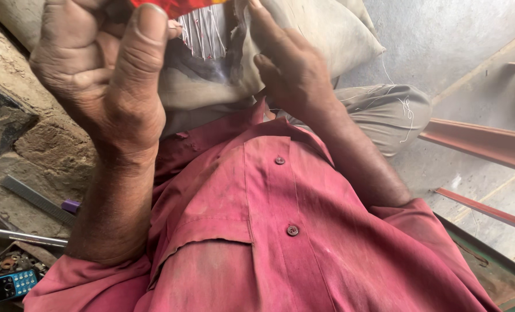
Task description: The person applies adhesive from a tube onto a patched area of a large rubber inner tube and rubs the surface by hand.
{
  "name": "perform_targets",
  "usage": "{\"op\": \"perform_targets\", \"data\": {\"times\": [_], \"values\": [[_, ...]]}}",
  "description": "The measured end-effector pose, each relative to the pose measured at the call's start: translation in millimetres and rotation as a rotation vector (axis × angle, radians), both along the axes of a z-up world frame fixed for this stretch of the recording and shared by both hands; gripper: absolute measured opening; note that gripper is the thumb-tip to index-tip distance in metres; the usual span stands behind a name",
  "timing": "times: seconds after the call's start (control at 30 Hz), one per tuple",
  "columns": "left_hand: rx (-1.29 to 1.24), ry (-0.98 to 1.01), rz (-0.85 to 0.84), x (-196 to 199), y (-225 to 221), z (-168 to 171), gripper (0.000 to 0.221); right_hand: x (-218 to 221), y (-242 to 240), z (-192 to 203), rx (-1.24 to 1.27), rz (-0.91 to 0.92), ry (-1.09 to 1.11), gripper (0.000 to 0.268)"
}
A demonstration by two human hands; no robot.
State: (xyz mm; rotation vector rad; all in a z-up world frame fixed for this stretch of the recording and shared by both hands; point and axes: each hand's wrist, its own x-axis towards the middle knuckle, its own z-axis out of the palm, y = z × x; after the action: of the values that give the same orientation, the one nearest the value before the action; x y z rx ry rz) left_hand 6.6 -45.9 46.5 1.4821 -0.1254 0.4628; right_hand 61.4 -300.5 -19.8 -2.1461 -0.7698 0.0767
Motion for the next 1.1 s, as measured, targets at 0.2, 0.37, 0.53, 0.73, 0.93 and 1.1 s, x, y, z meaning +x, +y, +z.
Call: {"op": "perform_targets", "data": {"times": [0.2, 0.37, 0.53, 0.73, 0.93, 1.1], "values": [[-0.042, -0.047, 0.016, -0.1, 6.6, -10.9, 0.008, 5.6, 9.1, -18.3, -0.147, 0.036, 0.018, 0.077], [-0.018, -0.001, 0.043, -4.2, 8.8, -10.3, 0.006, -8.2, -7.7, -14.0, -0.116, 0.170, 0.043, 0.069], [-0.032, -0.016, 0.066, 1.8, 11.8, -10.2, 0.006, -11.9, -5.3, -6.9, -0.089, 0.150, -0.039, 0.069], [0.008, -0.080, 0.088, -3.4, 22.7, 2.1, 0.007, -11.9, -9.0, 19.4, -0.139, 0.331, 0.138, 0.059], [0.085, -0.191, 0.118, -1.9, 38.7, 10.6, 0.008, 3.2, -7.4, 52.9, 0.321, 0.074, 0.377, 0.022], [-0.005, 0.027, 0.084, -18.6, -1.1, 19.1, 0.017, -0.4, 18.4, 86.4, 0.703, 0.058, 0.597, 0.053]]}}
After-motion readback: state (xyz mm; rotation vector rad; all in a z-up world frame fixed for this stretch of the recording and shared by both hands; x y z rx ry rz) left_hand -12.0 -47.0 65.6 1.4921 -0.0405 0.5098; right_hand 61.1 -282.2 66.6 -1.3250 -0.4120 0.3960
